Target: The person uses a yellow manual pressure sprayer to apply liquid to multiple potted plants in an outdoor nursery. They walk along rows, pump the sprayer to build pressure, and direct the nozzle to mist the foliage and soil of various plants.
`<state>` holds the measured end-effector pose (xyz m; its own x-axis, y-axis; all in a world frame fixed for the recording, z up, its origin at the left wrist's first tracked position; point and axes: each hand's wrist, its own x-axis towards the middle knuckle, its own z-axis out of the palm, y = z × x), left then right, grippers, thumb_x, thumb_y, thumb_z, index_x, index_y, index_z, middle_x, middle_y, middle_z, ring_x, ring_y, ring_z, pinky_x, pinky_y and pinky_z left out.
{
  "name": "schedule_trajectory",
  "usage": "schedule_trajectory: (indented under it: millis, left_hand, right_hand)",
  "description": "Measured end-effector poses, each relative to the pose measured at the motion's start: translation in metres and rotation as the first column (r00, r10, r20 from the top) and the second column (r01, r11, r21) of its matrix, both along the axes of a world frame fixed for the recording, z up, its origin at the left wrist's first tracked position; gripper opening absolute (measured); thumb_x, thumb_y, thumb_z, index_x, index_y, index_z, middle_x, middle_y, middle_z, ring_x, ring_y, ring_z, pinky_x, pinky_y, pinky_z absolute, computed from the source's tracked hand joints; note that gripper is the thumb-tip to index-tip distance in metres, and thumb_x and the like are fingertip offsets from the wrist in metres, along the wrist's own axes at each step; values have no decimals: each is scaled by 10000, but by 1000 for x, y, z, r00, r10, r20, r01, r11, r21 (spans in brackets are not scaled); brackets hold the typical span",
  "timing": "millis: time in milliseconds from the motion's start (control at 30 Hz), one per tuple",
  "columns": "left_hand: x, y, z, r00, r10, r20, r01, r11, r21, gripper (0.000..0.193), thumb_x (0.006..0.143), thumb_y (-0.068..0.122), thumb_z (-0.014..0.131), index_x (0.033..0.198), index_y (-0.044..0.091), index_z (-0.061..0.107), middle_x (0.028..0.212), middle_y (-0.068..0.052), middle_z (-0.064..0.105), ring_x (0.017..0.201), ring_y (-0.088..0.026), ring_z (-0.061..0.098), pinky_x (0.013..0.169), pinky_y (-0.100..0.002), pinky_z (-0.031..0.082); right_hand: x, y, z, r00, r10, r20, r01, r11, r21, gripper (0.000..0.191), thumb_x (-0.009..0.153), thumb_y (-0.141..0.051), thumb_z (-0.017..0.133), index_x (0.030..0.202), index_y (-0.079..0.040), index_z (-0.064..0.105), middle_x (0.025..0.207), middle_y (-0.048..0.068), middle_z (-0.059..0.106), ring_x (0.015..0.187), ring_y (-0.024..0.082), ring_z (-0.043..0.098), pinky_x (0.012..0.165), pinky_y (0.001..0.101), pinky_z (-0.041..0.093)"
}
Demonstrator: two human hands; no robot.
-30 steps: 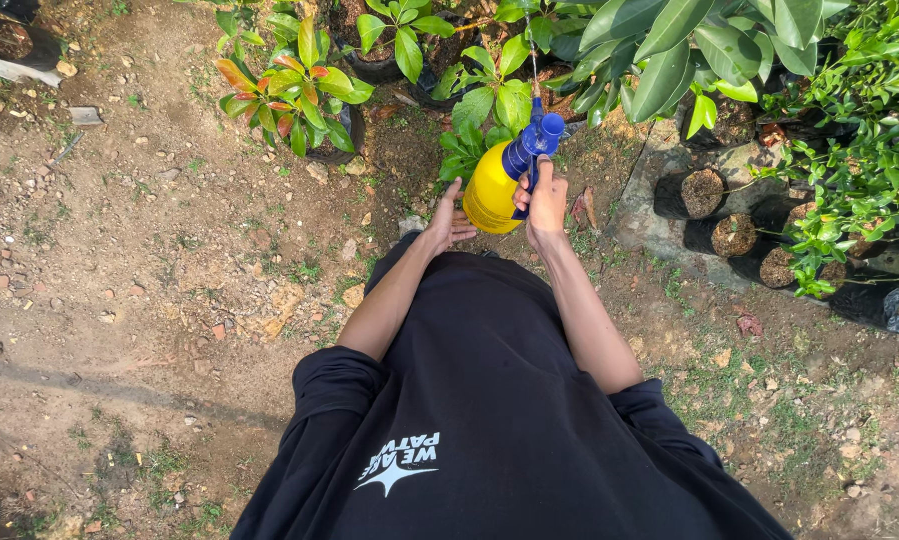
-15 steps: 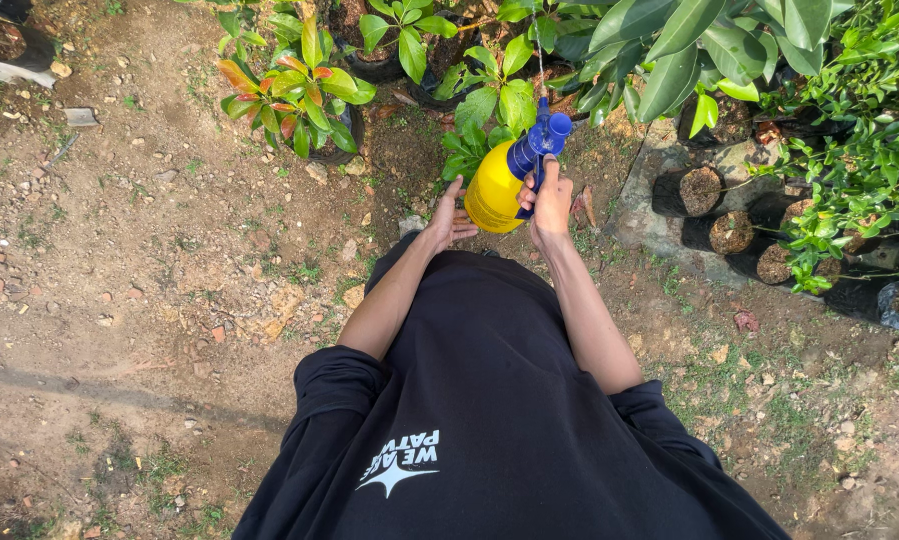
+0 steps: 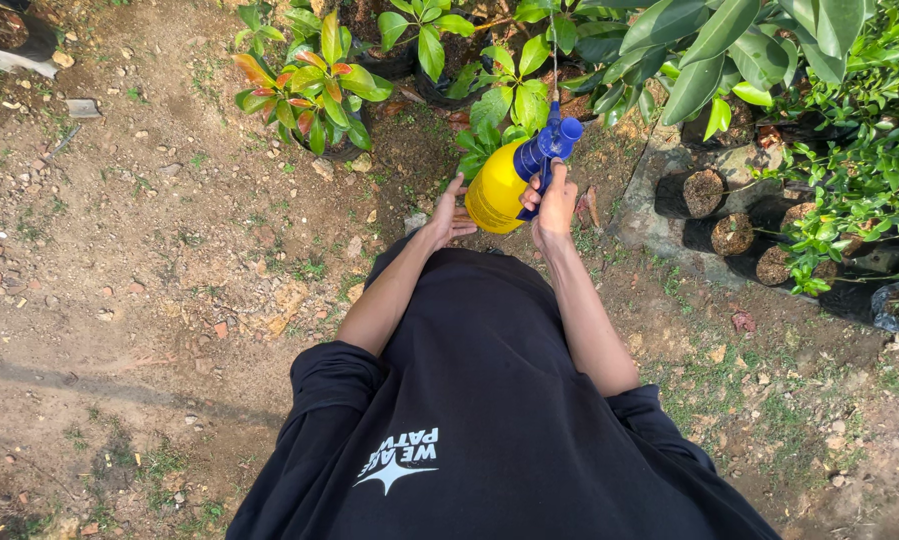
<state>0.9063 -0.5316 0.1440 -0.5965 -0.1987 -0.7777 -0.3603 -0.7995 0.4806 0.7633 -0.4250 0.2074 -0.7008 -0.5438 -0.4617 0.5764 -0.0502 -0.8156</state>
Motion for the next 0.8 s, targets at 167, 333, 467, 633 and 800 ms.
schedule_trajectory:
  millis: [167,333,467,633,800]
  left_hand:
    - [28,-19,3,1000,-27,-16,26,999,-24,990,835,811,341,1583,167,267,1413,-304,517,1237,-389,599,1046,-486,499]
    - [57,-37,0,998,-53,-26,52,998,-47,924,898,775,338,1576,151,278,1394,-290,560,1219,-342,632,1048,-455,512]
    - [72,-44,-10,985,-166,51,171,979,-114,813,956,679,290,1569,145,282,1420,-220,547,1160,-336,679,1033,-440,550]
    - [84,-47,-22,959,-275,75,285,919,-273,718,1005,598,298,1490,91,454,1388,-130,591,1128,-267,670,957,-426,533]
    - [73,-51,-20,998,50,28,-33,895,-446,466,1026,441,522,1248,42,616,1102,-146,667,927,-223,646,798,-372,529]
  right_hand:
    - [26,-10,0,999,-1,33,3,997,-76,406,1029,-406,534,858,-39,495,684,40,489,518,120,436,502,296,371]
    - [60,-25,-5,999,-46,27,44,997,58,477,1000,-489,588,807,-67,478,646,24,469,496,110,417,471,287,336]
    - [85,-25,-15,1000,-28,3,27,994,104,482,988,-504,587,781,-80,488,637,15,460,491,101,412,460,279,327]
    - [106,-19,-28,1000,9,9,-10,993,121,505,1026,-486,551,747,-72,476,636,11,447,494,93,414,466,273,333]
    - [121,-13,-39,987,139,-82,-108,945,308,575,1040,-519,514,690,-63,494,576,3,445,470,87,417,453,269,320]
